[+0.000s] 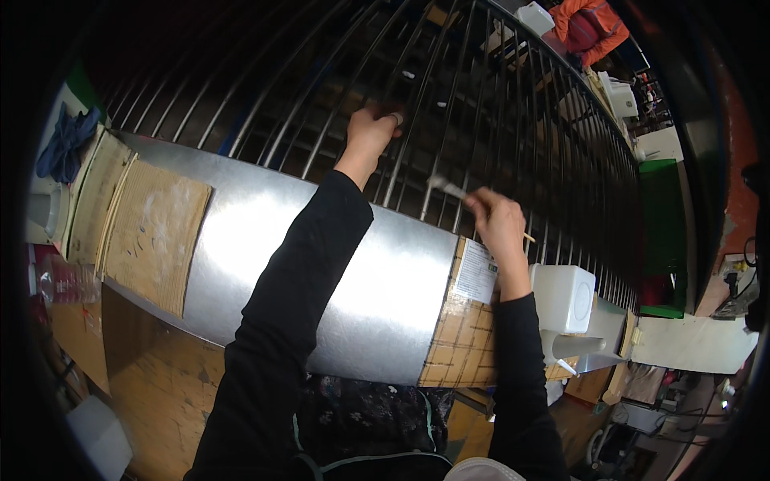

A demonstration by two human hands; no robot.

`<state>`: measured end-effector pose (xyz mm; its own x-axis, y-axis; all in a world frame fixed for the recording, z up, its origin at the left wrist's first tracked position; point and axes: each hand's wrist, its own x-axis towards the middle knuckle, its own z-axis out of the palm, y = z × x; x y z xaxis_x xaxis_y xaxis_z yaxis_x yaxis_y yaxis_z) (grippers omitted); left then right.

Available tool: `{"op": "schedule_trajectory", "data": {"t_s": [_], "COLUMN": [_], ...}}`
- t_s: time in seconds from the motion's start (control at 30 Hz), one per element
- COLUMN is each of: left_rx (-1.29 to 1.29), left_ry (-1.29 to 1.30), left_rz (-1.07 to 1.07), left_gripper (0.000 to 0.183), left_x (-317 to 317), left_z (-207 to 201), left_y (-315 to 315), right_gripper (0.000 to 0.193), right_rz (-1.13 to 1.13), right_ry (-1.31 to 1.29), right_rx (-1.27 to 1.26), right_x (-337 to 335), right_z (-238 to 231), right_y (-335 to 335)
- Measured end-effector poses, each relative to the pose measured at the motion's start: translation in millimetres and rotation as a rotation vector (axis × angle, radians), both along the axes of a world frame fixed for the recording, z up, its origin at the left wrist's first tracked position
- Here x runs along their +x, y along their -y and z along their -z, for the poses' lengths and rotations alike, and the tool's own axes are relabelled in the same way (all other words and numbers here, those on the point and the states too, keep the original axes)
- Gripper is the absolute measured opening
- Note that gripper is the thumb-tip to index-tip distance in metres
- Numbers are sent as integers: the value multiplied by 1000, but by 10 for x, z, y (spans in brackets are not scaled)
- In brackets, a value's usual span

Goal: The person cleans a curved metal grill using a brush and a small stick. They scrub the grill bars repeatedly, moving the brush back and forth along the surface. The person occasionally adjusts their grip and repositions the tools while continuing to clean the grill.

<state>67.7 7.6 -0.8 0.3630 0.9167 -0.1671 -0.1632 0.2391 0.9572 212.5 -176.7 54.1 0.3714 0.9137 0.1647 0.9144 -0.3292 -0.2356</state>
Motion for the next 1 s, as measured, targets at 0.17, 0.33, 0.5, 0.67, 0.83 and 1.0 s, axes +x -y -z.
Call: {"op": "schedule_trajectory", "data": {"t_s": [0.17,0.33,0.5,0.67,0.83,1.0], "left_rx": [-22,-79,-105,-115,-116,-174], "left_ry": [-8,-7,-17,-16,-41,47], "left_rz": [2,33,69,37,20,127], "left_gripper": [28,28,27,25,24,31], "left_x": [36,123,217,337,401,343], "left_z": [-28,-6,102,220,286,165], "left_y": [-24,-58,-89,-104,-105,-61], "right_gripper": [16,15,15,16,16,24], "right_rz": [111,0,20,-7,78,154], "right_ry": [-306,-510,-459,-388,-359,-450], "right_rx": [181,56,75,44,121,274], "right_x": [140,18,43,1,34,225], "right_z": [-37,166,281,246,268,412], "right_y": [-86,42,7,-9,-17,57]}}
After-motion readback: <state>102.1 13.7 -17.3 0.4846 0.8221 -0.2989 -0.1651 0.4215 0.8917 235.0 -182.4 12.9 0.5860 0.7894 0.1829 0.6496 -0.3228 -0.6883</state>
